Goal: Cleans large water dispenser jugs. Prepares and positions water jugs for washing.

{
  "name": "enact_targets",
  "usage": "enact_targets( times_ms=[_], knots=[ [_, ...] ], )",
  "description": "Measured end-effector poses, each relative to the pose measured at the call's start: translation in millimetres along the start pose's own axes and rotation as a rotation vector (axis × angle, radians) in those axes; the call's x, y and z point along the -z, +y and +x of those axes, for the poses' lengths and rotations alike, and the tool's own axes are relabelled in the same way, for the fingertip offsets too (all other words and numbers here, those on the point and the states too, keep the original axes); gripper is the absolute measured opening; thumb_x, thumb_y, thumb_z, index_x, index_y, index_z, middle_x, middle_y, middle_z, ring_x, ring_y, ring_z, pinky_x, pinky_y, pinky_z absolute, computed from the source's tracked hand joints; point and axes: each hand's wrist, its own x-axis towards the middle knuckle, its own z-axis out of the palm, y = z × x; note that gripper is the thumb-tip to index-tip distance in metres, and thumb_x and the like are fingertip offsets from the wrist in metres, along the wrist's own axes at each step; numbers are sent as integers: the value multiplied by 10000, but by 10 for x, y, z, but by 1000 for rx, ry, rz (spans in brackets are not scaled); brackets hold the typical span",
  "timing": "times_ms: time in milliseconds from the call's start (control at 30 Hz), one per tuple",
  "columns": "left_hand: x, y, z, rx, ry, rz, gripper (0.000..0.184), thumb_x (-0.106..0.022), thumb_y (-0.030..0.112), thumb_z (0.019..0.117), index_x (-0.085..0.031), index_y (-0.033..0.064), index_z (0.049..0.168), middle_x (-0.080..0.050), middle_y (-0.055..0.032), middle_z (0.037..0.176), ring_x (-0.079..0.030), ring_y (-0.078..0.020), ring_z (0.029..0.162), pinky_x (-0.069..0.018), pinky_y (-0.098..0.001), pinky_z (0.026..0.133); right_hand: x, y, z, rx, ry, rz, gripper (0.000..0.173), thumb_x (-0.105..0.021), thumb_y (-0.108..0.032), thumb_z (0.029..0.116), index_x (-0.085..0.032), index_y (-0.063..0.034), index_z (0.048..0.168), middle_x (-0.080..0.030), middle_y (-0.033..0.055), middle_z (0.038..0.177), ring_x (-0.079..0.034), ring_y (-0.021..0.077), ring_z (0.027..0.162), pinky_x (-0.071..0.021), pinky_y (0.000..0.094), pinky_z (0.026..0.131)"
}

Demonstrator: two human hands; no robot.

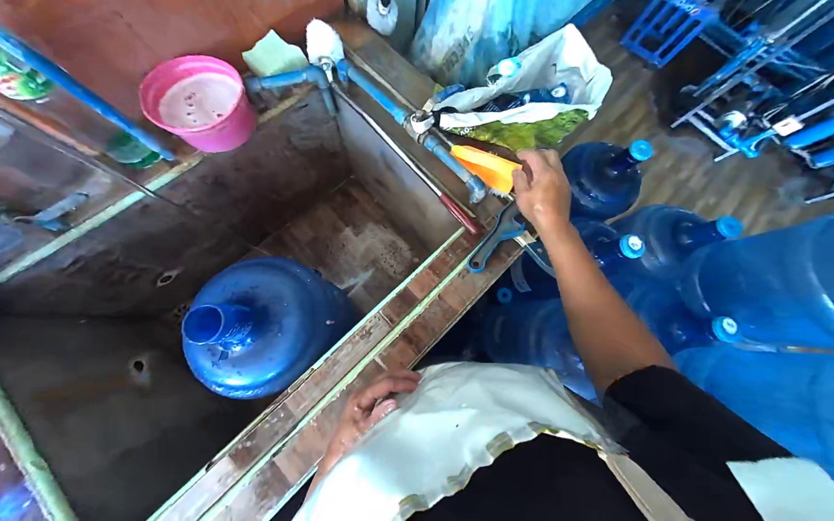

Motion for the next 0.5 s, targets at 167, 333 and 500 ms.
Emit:
enact_targets(
  times_ms=[167, 333, 500],
  knots=[
    [-39, 46, 73, 62, 78, 35, 518, -552, 489, 1021, -735, 13, 1113, -739, -8, 1188, -655, -32, 1135, -518, -239, 1010, -63, 52, -799, -213, -247, 6, 529, -550, -365, 1067, -471, -118, 1528, -686, 325, 1085, -660, 552, 966, -488, 737, 791],
    [-7, 284, 287, 206, 31, 511, 301, -597, 198, 1004, -716, -63, 1097, -723, -119, 1116, -678, -101, 1029, -536, -272, 948, -409, 72, -1019, -188, -361, 13, 540, -557, -414, 1060, -491, -164, 1535, -674, 308, 1202, -646, 541, 1077, -477, 726, 877],
    [703, 611, 332, 168, 427, 981, 267, -626, 165, 1006, -725, -51, 1127, -686, -219, 1234, -628, -345, 1218, -460, -533, 1082, -377, 163, -1042, -123, -300, 61, 475, -649, -328, 1022, -580, -44, 1396, -580, 355, 1308, -573, 569, 1183, -440, 740, 939]
  ],
)
